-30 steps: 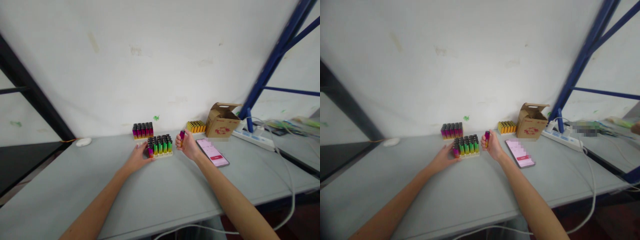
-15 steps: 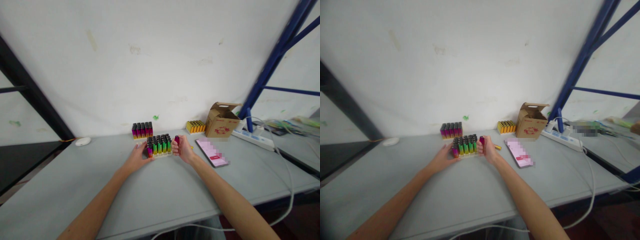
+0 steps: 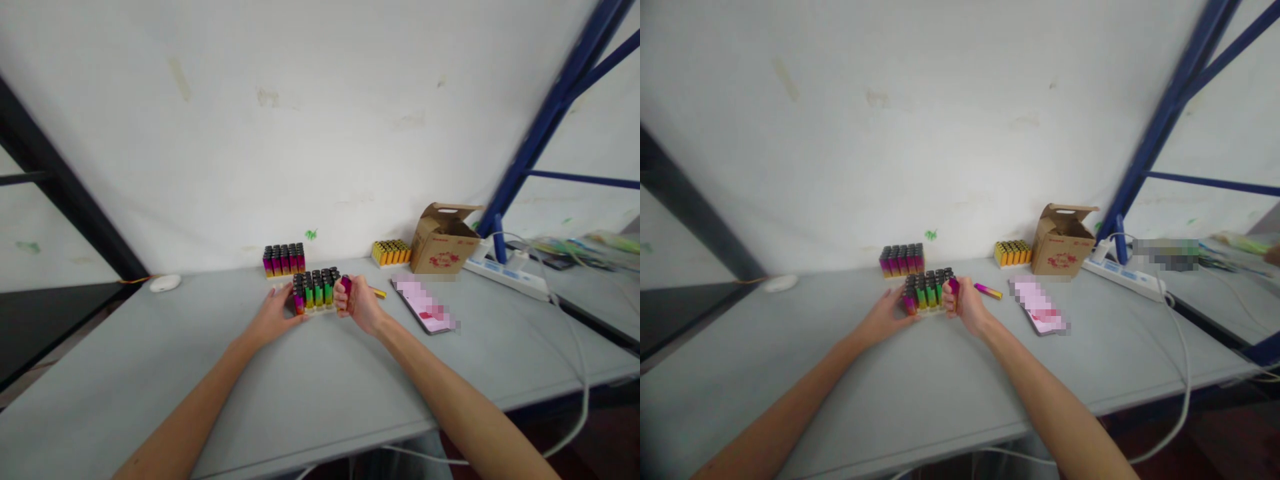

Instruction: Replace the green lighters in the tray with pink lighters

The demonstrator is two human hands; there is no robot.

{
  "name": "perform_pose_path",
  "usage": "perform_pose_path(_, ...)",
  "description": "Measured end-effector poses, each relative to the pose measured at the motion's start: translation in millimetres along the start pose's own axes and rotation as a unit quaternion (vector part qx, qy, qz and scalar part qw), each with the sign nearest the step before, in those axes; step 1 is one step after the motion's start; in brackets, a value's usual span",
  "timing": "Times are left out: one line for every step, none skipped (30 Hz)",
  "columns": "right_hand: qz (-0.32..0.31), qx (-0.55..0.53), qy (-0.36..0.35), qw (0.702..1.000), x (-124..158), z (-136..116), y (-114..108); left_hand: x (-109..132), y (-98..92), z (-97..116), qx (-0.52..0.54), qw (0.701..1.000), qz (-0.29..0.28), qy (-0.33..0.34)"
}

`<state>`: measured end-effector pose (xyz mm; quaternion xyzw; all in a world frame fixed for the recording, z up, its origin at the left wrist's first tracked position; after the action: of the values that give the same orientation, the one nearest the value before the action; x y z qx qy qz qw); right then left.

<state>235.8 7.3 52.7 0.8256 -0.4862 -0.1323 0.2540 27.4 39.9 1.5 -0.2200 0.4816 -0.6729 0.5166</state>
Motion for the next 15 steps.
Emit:
perform_pose_path(0.0,0.004,0.002,1.0,0.1,0.2,0.7,-0.1,0.0,0.1,0.001,1.0,0.001,0.001)
perform_pose_path(0.0,0.009,0.004,1.0,0.2,0.3,1.2,-0.1,0.0,0.3,0.001,1.0,0.001,0.003)
perform_pose_path(-0.001,0.014,0.004,1.0,0.3,0.3,1.6,0.0,0.0,0.5,0.002,1.0,0.001,0.005)
perform_pose_path(-0.002,0.018,0.004,1.0,0.4,0.3,1.8,0.1,-0.2,0.8,0.002,1.0,0.002,0.006)
perform_pose_path(-0.004,0.022,0.004,1.0,0.4,0.4,1.8,0.2,-0.3,1.1,0.001,1.0,0.002,0.008)
perform_pose_path(-0.005,0.026,0.003,1.0,0.3,0.5,1.6,0.3,-0.5,1.3,0.001,1.0,0.002,0.009)
perform_pose_path(-0.005,0.028,0.003,1.0,0.2,0.7,1.2,0.4,-0.7,1.6,0.002,1.0,0.003,0.01)
perform_pose_path(-0.006,0.029,0.002,1.0,0.1,0.9,0.9,0.4,-0.8,1.8,0.002,1.0,0.003,0.011)
perform_pose_path(-0.007,0.031,0.002,0.999,0.0,1.2,0.7,0.4,-0.7,1.9,0.002,1.0,0.003,0.011)
perform_pose_path(-0.009,0.032,0.001,0.999,0.0,1.4,0.7,0.4,-0.6,2.0,0.002,1.0,0.001,0.011)
perform_pose_path(-0.01,0.034,0.0,0.999,0.0,1.5,0.8,0.3,-0.5,1.9,0.002,1.0,0.001,0.01)
perform_pose_path(-0.011,0.037,-0.002,0.999,0.2,1.4,1.2,0.3,-0.4,1.9,0.001,1.0,0.0,0.009)
perform_pose_path(-0.011,0.039,-0.006,0.999,0.4,1.1,1.7,0.3,-0.3,1.8,0.0,1.0,0.0,0.008)
perform_pose_path(-0.009,0.044,-0.012,0.999,0.8,0.6,2.4,0.3,-0.2,1.7,-0.002,1.0,0.0,0.007)
perform_pose_path(-0.008,0.049,-0.021,0.999,1.3,-0.2,3.1,0.3,-0.1,1.6,-0.002,1.0,0.001,0.006)
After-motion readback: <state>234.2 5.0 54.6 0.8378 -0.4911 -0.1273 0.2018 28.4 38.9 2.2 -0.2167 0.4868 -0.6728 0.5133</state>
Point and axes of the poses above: each hand's wrist, its own x-axis away from the middle knuckle, its own y-axis out of the palm, z = x × y, the point moved 3 cm from there along -x, towards the middle knuckle, and after that the axes turned 4 degrees about -z, right-handed, at the moved point
